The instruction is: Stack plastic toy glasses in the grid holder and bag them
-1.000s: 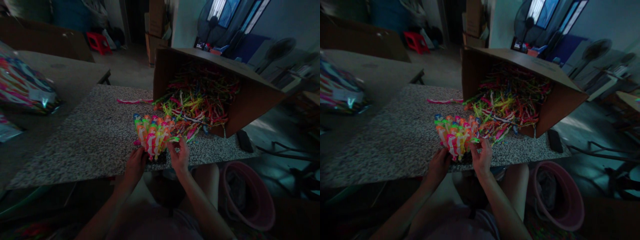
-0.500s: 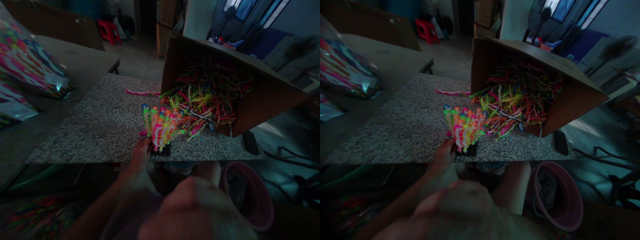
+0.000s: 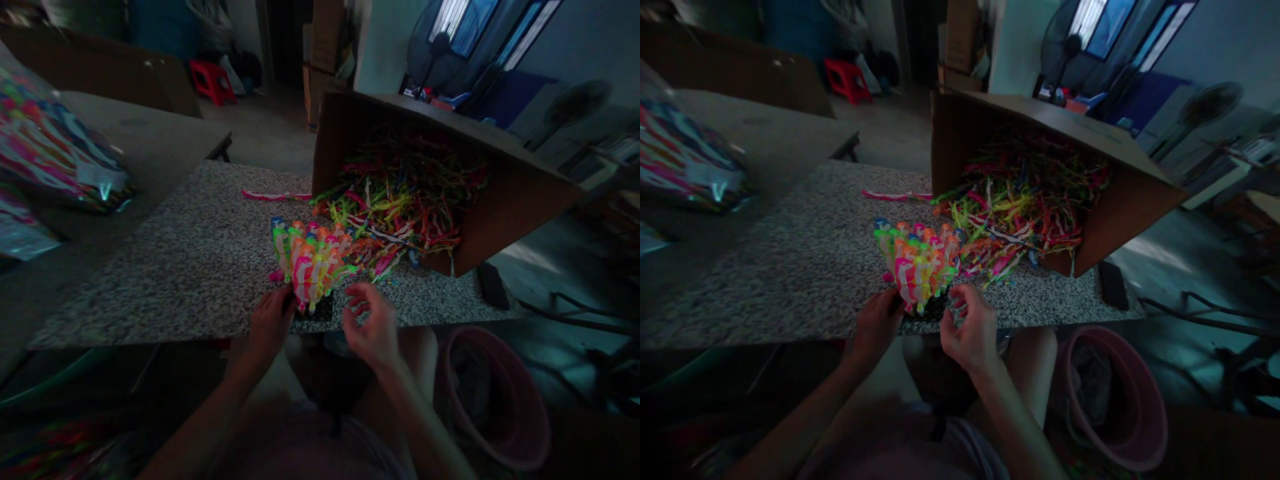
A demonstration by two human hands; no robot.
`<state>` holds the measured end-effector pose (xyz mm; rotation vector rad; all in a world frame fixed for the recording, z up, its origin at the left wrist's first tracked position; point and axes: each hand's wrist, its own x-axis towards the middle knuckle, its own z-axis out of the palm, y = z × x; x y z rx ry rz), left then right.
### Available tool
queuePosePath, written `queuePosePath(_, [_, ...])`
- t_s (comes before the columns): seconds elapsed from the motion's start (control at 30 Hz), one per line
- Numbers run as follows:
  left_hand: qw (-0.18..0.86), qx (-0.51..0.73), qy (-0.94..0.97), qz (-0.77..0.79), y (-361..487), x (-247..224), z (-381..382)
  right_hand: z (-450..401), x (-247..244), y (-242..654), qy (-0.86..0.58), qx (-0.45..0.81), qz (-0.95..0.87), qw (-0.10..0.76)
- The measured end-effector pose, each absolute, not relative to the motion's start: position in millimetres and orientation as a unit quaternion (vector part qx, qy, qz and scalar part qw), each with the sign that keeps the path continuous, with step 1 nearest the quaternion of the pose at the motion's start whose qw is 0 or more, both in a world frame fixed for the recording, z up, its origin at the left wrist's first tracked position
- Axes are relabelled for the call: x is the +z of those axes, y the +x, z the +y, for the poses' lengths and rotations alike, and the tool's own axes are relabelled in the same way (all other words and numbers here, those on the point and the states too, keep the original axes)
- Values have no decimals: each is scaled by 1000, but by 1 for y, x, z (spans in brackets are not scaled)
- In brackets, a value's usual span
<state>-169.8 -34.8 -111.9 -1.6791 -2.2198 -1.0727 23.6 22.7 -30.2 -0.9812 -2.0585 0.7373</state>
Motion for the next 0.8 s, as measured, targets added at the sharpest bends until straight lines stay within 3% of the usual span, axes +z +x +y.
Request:
queuePosePath(0.3, [150, -375, -596, -694, -177, -115, -32, 33, -82, -30, -505, 279, -730, 367])
queuePosePath(0.6, [154, -327, -623, -694, -184, -114, -28, 46, -70, -43, -531, 272, -772, 218])
queuePosePath(0.8, [131, -310, -604, -722, -184, -117, -31, 68, -66, 25, -483, 294, -775, 281])
